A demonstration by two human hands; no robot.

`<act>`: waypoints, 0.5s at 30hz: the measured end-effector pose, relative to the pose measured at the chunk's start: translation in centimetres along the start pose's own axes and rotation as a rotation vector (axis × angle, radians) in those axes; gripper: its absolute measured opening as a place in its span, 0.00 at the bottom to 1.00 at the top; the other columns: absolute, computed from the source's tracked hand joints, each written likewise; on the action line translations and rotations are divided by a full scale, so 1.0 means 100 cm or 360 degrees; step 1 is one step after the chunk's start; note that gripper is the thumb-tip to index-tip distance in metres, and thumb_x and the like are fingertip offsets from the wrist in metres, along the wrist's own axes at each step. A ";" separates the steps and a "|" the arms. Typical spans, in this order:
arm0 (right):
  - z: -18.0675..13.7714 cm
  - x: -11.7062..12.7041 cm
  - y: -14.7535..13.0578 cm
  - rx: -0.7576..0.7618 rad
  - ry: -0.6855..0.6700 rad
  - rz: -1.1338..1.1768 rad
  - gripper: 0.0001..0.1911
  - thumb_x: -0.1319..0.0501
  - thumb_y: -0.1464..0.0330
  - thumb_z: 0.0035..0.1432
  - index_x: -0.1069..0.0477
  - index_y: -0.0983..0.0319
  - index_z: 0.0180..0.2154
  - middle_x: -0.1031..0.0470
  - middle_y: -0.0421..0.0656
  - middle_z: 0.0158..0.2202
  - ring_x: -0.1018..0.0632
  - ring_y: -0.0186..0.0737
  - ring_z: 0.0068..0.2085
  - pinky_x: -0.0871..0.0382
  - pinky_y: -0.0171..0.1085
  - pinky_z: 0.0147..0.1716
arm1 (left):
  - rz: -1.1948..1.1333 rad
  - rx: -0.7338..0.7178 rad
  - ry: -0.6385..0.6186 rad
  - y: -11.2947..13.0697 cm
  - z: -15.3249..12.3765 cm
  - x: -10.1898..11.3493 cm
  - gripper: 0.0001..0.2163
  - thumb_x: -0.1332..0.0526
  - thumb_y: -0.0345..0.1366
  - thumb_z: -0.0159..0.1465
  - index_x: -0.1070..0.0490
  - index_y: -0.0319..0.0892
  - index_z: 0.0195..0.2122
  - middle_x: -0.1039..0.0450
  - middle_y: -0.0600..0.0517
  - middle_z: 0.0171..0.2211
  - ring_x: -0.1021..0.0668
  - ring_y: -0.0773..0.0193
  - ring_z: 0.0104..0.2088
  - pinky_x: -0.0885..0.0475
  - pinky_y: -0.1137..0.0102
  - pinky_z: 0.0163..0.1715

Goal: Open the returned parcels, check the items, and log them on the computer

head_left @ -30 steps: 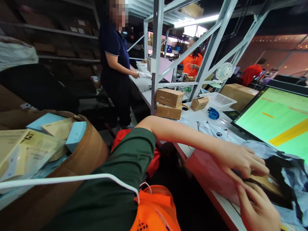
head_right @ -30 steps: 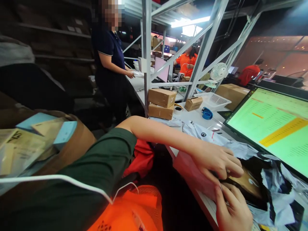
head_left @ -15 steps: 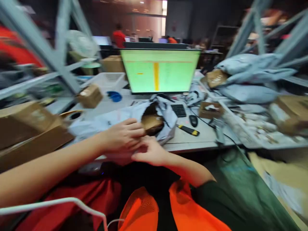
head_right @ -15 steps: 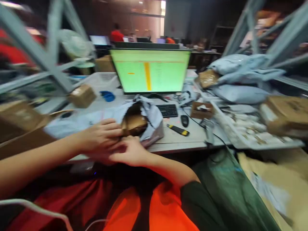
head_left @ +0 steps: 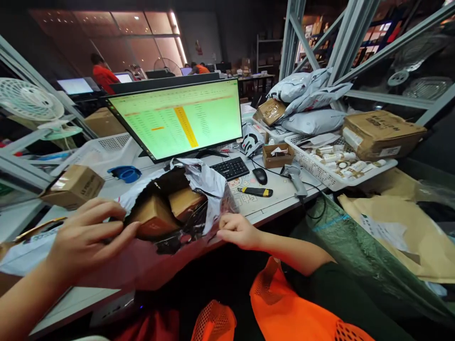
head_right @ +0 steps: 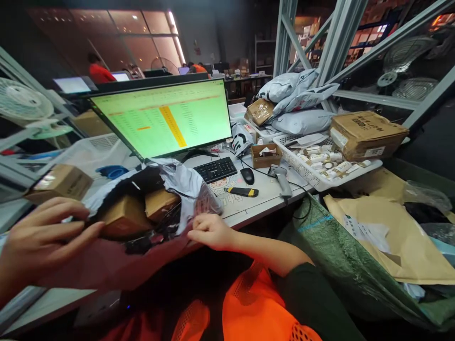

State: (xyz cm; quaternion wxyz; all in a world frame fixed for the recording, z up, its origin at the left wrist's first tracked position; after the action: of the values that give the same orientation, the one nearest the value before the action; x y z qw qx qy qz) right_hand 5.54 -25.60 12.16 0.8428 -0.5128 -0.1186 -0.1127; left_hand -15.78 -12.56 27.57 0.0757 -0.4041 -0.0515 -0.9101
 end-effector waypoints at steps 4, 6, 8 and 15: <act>-0.025 0.039 0.000 -0.0046 0.0012 -0.0270 0.24 0.41 0.50 0.66 0.39 0.55 0.23 0.32 0.41 0.27 0.29 0.42 0.31 0.32 0.43 0.34 | -0.0146 -0.0044 -0.0508 0.008 -0.010 -0.015 0.17 0.40 0.38 0.68 0.29 0.43 0.21 0.25 0.51 0.33 0.24 0.62 0.38 0.26 0.66 0.42; -0.027 0.073 0.004 -0.0125 0.0150 -0.0388 0.20 0.41 0.51 0.66 0.36 0.54 0.26 0.28 0.43 0.29 0.26 0.46 0.34 0.29 0.46 0.38 | -0.0244 -0.0100 -0.0619 0.017 -0.013 -0.022 0.15 0.39 0.37 0.70 0.27 0.43 0.25 0.24 0.49 0.38 0.24 0.60 0.42 0.26 0.66 0.46; -0.020 0.124 0.016 -0.0286 0.0400 -0.0578 0.18 0.43 0.51 0.65 0.33 0.54 0.28 0.26 0.44 0.31 0.25 0.48 0.36 0.27 0.49 0.42 | -0.0292 -0.0021 -0.0594 0.020 -0.014 -0.024 0.13 0.40 0.38 0.71 0.27 0.43 0.27 0.24 0.48 0.42 0.23 0.58 0.46 0.26 0.66 0.49; 0.087 0.315 0.092 -0.0945 0.0963 -0.1126 0.06 0.41 0.65 0.61 0.29 0.61 0.33 0.22 0.50 0.38 0.23 0.51 0.45 0.30 0.50 0.56 | -0.0340 0.0266 -0.0570 0.013 -0.013 -0.020 0.12 0.42 0.40 0.72 0.26 0.45 0.32 0.24 0.48 0.49 0.24 0.57 0.53 0.26 0.66 0.54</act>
State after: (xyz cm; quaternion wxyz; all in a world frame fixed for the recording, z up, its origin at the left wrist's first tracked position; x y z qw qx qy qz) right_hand 37.54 -15.88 18.26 0.5692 -0.6020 0.0008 -0.5600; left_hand -15.13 -13.88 25.24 0.0017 -0.5438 -0.1818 -0.8193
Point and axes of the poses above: each hand's wrist, its own z-axis towards the middle knuckle, its own x-axis out of the back of the hand, y = z × x, the point moved 5 cm from there along z, towards the middle knuckle
